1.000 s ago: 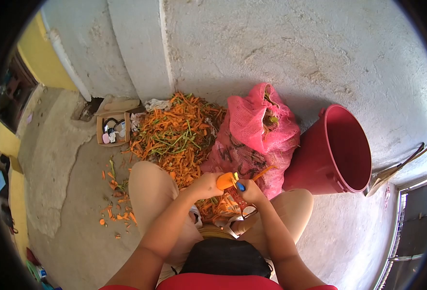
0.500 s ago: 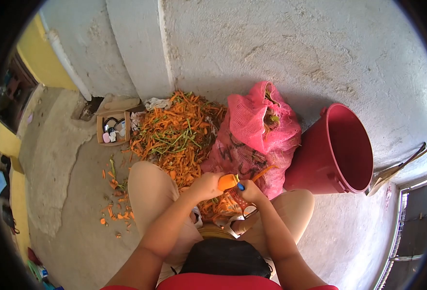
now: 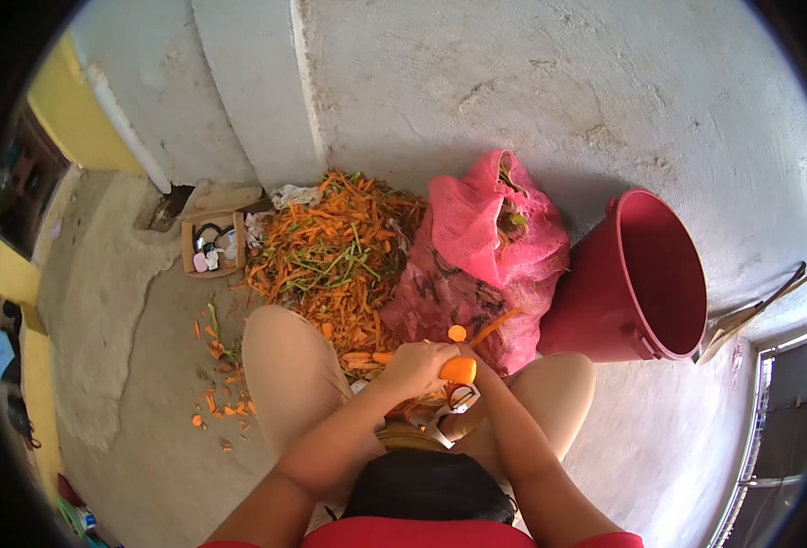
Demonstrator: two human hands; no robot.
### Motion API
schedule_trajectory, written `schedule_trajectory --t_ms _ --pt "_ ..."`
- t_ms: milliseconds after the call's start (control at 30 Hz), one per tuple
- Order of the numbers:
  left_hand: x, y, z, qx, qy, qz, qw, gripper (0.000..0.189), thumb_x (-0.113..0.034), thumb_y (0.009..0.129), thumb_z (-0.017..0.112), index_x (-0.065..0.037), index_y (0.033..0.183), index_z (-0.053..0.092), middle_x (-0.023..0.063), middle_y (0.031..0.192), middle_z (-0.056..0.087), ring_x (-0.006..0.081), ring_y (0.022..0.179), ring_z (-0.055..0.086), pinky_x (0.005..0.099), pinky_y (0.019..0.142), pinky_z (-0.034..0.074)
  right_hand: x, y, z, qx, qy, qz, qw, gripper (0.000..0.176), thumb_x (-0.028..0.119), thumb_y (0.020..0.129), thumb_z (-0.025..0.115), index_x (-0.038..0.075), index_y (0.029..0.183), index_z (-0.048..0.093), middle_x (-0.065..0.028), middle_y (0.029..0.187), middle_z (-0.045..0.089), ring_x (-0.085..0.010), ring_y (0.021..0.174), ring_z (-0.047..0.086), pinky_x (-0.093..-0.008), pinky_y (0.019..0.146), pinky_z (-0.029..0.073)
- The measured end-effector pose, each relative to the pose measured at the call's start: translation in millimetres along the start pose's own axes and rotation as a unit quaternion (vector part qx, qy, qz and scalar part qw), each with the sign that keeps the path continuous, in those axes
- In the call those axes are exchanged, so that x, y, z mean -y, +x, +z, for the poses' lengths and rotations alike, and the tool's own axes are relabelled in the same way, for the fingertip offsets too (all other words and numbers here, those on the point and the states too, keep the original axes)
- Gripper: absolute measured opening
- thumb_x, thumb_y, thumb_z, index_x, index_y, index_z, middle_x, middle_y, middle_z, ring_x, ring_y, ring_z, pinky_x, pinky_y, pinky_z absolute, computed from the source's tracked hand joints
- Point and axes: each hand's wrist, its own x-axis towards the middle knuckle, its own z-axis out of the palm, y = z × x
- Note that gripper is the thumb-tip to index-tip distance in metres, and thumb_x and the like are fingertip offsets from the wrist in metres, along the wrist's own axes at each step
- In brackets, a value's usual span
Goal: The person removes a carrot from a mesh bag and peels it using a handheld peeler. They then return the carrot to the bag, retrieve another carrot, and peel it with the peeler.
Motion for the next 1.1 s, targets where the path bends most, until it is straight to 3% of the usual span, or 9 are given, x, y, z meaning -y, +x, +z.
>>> schedule_trajectory --t_ms 100,267,367,467,533,600,700,933,1100 --pt "5 4 -1 -0.071 -0.032 -0.007 0.997 0.029 -0.016 0.062 0.065 -0.009 0.088 0.053 0.0079 0.079 0.058 0.0289 0.075 0.056 0.0371 0.062 0.045 -43 26 20 -0.004 0.03 -0.14 0.99 0.02 0.017 0.07 0.061 0.006 0.086 0.061 -0.0135 0.084 0.062 -0.0209 0.078 0.059 -0.0312 0.067 0.045" --pt "15 5 -10 -0.13 -0.095 -0.043 0.986 0.032 -0.01 0.063 0.067 -0.006 0.089 0.05 0.0107 0.083 0.056 0.0299 0.077 0.055 0.0353 0.064 0.043 -60 36 26 -0.149 -0.034 -0.057 0.987 0.029 0.026 0.072 0.051 -0.001 0.079 0.057 -0.023 0.077 0.057 -0.0376 0.078 0.054 -0.0402 0.069 0.044" --pt "9 7 -11 -0.158 -0.22 -0.077 0.959 0.033 -0.012 0.066 0.067 -0.003 0.092 0.048 0.0096 0.081 0.055 0.0263 0.076 0.055 0.0348 0.066 0.043 -9 9 9 -0.162 -0.041 0.001 0.986 0.026 0.021 0.072 0.051 -0.004 0.074 0.058 -0.0207 0.07 0.059 -0.032 0.071 0.058 -0.0377 0.063 0.045" --pt "25 11 1 -0.205 -0.221 -0.064 0.951 0.029 -0.026 0.072 0.063 -0.005 0.085 0.048 0.0101 0.073 0.054 0.0221 0.065 0.056 0.0314 0.056 0.044 27 -9 -16 -0.142 0.218 0.099 0.96 0.021 0.017 0.076 0.052 -0.003 0.075 0.058 -0.0141 0.07 0.06 -0.0229 0.065 0.059 -0.033 0.057 0.046" --pt "39 8 -3 -0.065 -0.511 -0.253 0.819 0.035 -0.04 0.076 0.056 -0.007 0.084 0.048 0.007 0.066 0.052 0.017 0.056 0.052 0.0278 0.047 0.04 62 -30 -35 -0.144 0.468 0.075 0.869 0.018 0.015 0.078 0.052 -0.001 0.081 0.058 -0.0103 0.073 0.059 -0.0184 0.064 0.057 -0.0303 0.056 0.046" --pt "40 6 -14 0.045 -0.722 -0.367 0.585 0.055 -0.063 0.078 0.034 -0.009 0.081 0.046 0.0012 0.054 0.043 0.0083 0.043 0.042 0.0206 0.036 0.03 67 -35 -46 -0.149 0.574 0.05 0.804 0.025 0.017 0.082 0.048 -0.001 0.098 0.055 -0.0119 0.085 0.06 -0.0191 0.065 0.058 -0.0304 0.058 0.047" --pt "46 5 -15 0.087 -0.846 -0.271 0.452 0.061 -0.067 0.077 0.029 -0.009 0.079 0.045 0.0006 0.051 0.039 0.0084 0.041 0.038 0.0197 0.036 0.028 102 -58 -59 -0.088 0.593 0.002 0.801 0.031 0.019 0.083 0.044 -0.003 0.104 0.053 -0.0149 0.09 0.06 -0.0206 0.067 0.058 -0.0304 0.06 0.048" --pt "31 7 -13 0.169 -0.811 -0.343 0.442 0.069 -0.073 0.073 0.024 -0.007 0.068 0.046 0.0012 0.044 0.035 0.0099 0.031 0.032 0.0222 0.03 0.027 100 -61 -53 0.034 0.668 -0.157 0.727 0.018 0.015 0.081 0.051 0.002 0.093 0.054 -0.0086 0.089 0.058 -0.0211 0.083 0.057 -0.0321 0.073 0.047" --pt "19 4 1 0.23 -0.737 -0.337 0.539 0.075 -0.076 0.068 0.023 -0.007 0.072 0.049 0.0043 0.05 0.043 0.0133 0.039 0.044 0.0227 0.031 0.032 115 -74 -53 0.045 0.532 -0.094 0.841 0.019 0.017 0.083 0.053 0.002 0.094 0.051 -0.0052 0.086 0.054 -0.0151 0.081 0.053 -0.0286 0.071 0.045"
